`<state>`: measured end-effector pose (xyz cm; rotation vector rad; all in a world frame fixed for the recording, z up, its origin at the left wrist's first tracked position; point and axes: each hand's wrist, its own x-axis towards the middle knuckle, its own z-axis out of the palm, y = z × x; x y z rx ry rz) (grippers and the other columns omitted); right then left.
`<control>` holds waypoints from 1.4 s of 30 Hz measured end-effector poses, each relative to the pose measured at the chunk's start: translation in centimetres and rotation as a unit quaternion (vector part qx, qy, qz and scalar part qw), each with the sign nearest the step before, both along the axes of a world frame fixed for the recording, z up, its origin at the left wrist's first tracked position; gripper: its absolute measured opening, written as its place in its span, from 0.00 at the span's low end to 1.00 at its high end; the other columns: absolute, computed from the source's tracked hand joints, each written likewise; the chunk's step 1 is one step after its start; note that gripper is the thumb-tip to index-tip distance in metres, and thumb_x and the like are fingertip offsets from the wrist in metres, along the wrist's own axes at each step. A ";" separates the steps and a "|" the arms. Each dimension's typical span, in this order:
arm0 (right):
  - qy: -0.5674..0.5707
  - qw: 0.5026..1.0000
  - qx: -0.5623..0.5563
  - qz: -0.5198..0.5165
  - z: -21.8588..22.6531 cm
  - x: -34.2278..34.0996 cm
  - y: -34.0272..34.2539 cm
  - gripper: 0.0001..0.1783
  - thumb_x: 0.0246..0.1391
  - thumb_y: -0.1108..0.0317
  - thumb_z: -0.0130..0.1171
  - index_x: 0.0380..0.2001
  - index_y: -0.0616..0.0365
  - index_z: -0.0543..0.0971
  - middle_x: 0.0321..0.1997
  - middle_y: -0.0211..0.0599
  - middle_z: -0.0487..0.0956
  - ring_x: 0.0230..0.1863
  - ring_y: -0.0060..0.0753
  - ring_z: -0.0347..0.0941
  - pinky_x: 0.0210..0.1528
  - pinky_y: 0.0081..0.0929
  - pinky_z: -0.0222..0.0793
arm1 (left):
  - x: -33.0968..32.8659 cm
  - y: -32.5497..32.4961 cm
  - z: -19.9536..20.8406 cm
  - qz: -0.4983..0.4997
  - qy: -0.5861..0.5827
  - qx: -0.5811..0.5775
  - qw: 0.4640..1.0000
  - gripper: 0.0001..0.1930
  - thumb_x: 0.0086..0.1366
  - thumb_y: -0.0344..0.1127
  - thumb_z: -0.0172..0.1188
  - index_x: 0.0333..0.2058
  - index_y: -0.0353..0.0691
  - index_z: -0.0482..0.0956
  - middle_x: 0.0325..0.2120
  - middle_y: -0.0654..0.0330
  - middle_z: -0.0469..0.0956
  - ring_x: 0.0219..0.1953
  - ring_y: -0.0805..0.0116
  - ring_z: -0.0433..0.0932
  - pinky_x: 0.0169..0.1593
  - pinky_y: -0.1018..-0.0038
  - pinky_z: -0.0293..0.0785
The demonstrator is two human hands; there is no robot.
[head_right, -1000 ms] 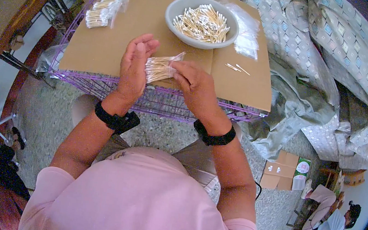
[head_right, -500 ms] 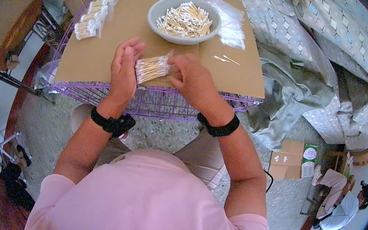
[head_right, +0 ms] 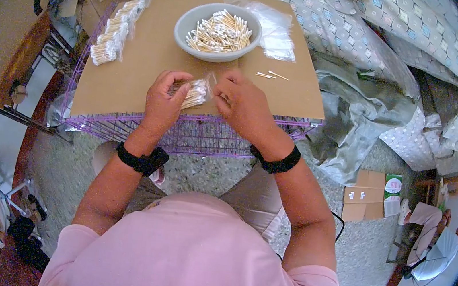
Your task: Counting and packing cotton swabs into small plastic bags.
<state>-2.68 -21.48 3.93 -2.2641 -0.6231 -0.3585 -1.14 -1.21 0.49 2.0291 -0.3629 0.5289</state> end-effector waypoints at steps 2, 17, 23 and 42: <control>-0.056 0.998 -0.031 0.011 -0.2 0.0 -0.8 0.07 0.48 0.70 0.60 0.32 0.55 0.76 0.39 0.41 0.75 0.40 0.48 0.74 0.41 0.39 0.71 | -0.1 -0.1 0.1 0.002 0.007 -0.005 1.000 0.07 0.57 0.27 0.58 0.36 0.38 0.78 0.36 0.55 0.76 0.42 0.55 0.75 0.47 0.66 0.71; -0.104 0.988 -0.106 0.045 -2.4 -1.6 0.9 0.28 0.50 0.65 0.61 0.54 0.64 0.70 0.60 0.49 0.69 0.64 0.51 0.59 0.65 0.44 0.55 | 0.3 0.6 -1.0 0.002 0.042 -0.183 0.982 0.14 0.72 0.37 0.45 0.42 0.33 0.77 0.40 0.57 0.78 0.44 0.70 0.75 0.50 0.73 0.69; -0.073 0.989 -0.108 0.065 -3.0 -1.7 2.4 0.30 0.49 0.68 0.62 0.56 0.63 0.68 0.62 0.47 0.67 0.66 0.52 0.57 0.66 0.44 0.53 | 0.5 0.8 -1.3 -0.022 0.065 -0.292 0.954 0.19 0.74 0.41 0.39 0.47 0.30 0.73 0.45 0.54 0.76 0.51 0.64 0.73 0.59 0.68 0.65; -0.100 0.987 -0.106 0.062 -2.7 -0.5 3.0 0.34 0.44 0.64 0.66 0.55 0.59 0.68 0.59 0.47 0.68 0.61 0.52 0.61 0.62 0.46 0.57 | -0.2 2.1 -0.5 -0.077 0.049 -0.282 0.955 0.22 0.74 0.44 0.38 0.53 0.30 0.67 0.53 0.50 0.70 0.58 0.59 0.67 0.65 0.66 0.56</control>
